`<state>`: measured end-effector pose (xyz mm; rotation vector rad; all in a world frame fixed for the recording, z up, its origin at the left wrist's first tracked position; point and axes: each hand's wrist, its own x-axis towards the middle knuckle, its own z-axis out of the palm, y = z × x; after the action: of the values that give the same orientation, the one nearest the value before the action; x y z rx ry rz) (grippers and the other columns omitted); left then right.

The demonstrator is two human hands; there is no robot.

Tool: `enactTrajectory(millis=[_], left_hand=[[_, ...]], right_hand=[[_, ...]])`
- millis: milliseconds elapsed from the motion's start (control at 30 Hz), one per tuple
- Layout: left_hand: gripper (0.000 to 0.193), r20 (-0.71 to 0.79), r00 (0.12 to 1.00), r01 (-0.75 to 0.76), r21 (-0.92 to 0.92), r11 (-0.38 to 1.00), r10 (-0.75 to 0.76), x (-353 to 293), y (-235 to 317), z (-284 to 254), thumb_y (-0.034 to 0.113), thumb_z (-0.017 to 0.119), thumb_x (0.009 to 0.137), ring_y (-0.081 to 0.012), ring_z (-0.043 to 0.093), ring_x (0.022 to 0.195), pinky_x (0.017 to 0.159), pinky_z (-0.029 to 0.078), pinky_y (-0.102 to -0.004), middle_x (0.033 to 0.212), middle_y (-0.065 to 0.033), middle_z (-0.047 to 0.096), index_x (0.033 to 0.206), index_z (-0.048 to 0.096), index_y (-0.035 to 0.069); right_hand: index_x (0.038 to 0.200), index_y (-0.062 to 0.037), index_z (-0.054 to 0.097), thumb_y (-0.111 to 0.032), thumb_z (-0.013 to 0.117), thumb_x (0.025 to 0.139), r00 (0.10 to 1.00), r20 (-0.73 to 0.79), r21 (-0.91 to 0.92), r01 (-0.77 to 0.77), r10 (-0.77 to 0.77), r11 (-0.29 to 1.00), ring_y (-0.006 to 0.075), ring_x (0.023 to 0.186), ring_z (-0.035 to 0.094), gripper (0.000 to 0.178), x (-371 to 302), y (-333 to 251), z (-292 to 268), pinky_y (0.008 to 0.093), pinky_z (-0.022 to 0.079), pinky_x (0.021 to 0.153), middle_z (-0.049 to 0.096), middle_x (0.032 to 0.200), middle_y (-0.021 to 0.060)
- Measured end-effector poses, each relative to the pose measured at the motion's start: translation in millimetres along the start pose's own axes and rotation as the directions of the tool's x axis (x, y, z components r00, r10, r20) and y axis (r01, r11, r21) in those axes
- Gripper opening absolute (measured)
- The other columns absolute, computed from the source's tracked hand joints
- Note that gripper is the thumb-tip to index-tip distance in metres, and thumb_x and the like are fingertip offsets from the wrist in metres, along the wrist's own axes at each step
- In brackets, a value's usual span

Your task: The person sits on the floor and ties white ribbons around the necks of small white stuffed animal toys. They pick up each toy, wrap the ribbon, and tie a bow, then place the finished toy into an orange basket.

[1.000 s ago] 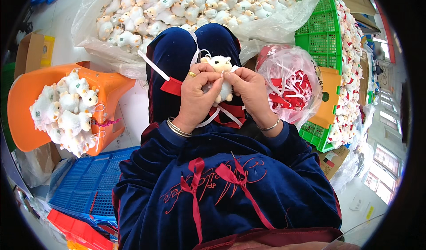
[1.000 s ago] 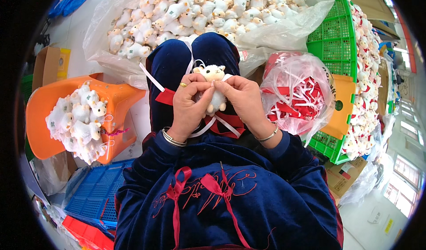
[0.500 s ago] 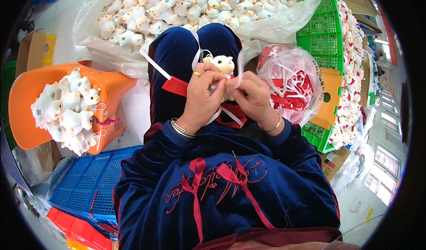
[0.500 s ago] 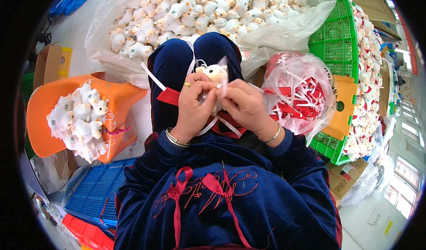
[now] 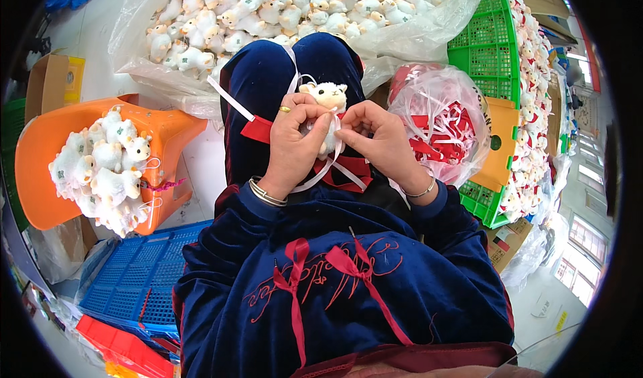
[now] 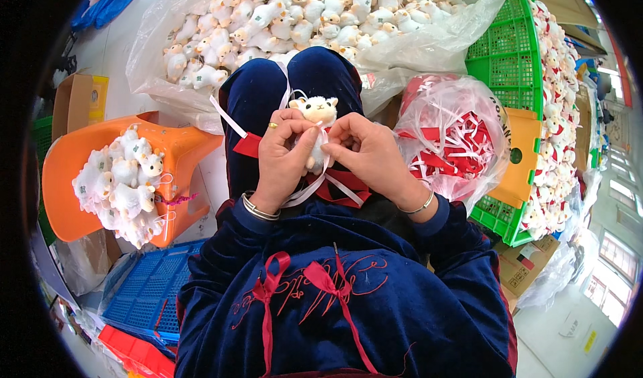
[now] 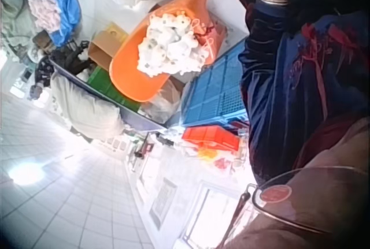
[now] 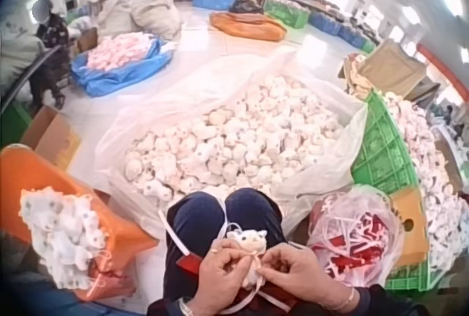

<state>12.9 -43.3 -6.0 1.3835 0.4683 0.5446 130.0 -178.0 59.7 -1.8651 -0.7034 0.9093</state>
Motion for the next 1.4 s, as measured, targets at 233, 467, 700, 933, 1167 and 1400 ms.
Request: enactTrajectory(millis=[233,467,700,933,1167,1400], left_hand=[[0.006,-0.008,0.999,0.048,-0.047,0.998,-0.048,-0.6,1.7,0.8,0.002,0.072,0.088,-0.0183,0.059,0.100,0.086,0.049,-0.0303,0.107,-0.0075,0.060,0.093,0.071,0.001],[0.012,0.048,0.990,-0.138,0.099,0.985,0.133,-5.0,7.2,-0.1,-0.001,0.073,0.083,-0.0228,0.061,0.099,0.085,0.051,-0.0324,0.108,-0.0094,0.060,0.094,0.069,0.002],[0.019,0.155,0.943,-0.326,0.238,0.915,0.296,-9.7,3.9,-1.8,-0.005,0.074,0.079,-0.0257,0.063,0.098,0.083,0.053,-0.0337,0.110,-0.0102,0.060,0.095,0.067,0.003],[0.021,0.170,0.934,-0.346,0.227,0.910,0.313,-10.0,6.6,0.9,-0.008,0.074,0.079,-0.0252,0.065,0.093,0.078,0.055,-0.0326,0.112,-0.0102,0.063,0.096,0.068,0.003],[0.022,0.168,0.927,-0.368,0.244,0.897,0.335,-7.8,6.9,2.2,-0.008,0.074,0.078,-0.0255,0.064,0.092,0.079,0.053,-0.0338,0.108,-0.0092,0.066,0.096,0.067,0.004],[0.020,0.136,0.928,-0.372,0.255,0.892,0.348,-3.0,7.0,1.7,-0.007,0.072,0.079,-0.0266,0.064,0.089,0.079,0.052,-0.0353,0.104,-0.0092,0.068,0.095,0.065,0.003]], right_hand=[[0.113,-0.0003,0.062,-0.007,0.075,0.094,1.000,0.015,-0.025,0.000,0.001,1.000,0.0014,0.077,0.059,0.024,3.2,-6.6,-0.3,0.0182,0.047,0.067,0.068,0.092,-0.0004],[0.116,0.0032,0.061,-0.006,0.070,0.096,0.982,0.087,0.316,-0.189,0.170,0.930,0.0061,0.086,0.065,0.023,10.5,7.5,-13.3,0.0206,0.054,0.077,0.068,0.097,0.0037],[0.106,0.0027,0.065,-0.006,0.069,0.096,0.941,0.217,0.268,-0.314,0.261,0.911,0.0059,0.081,0.065,0.014,8.6,2.4,-27.5,0.0200,0.052,0.073,0.068,0.088,0.0012],[0.095,-0.0015,0.066,-0.014,0.064,0.100,0.937,0.253,0.285,-0.309,0.240,0.907,0.0020,0.068,0.051,0.014,8.6,3.8,-34.0,0.0192,0.039,0.058,0.062,0.080,-0.0025],[0.093,-0.0040,0.065,-0.022,0.060,0.104,0.928,0.266,0.385,-0.351,0.262,0.854,0.0028,0.069,0.050,0.022,14.8,3.9,-33.1,0.0190,0.039,0.061,0.061,0.082,-0.0024],[0.099,-0.0009,0.067,-0.013,0.066,0.101,0.958,0.252,0.436,-0.238,0.136,0.868,0.0057,0.078,0.059,0.012,13.8,6.0,-28.5,0.0212,0.048,0.071,0.068,0.088,0.0013]])
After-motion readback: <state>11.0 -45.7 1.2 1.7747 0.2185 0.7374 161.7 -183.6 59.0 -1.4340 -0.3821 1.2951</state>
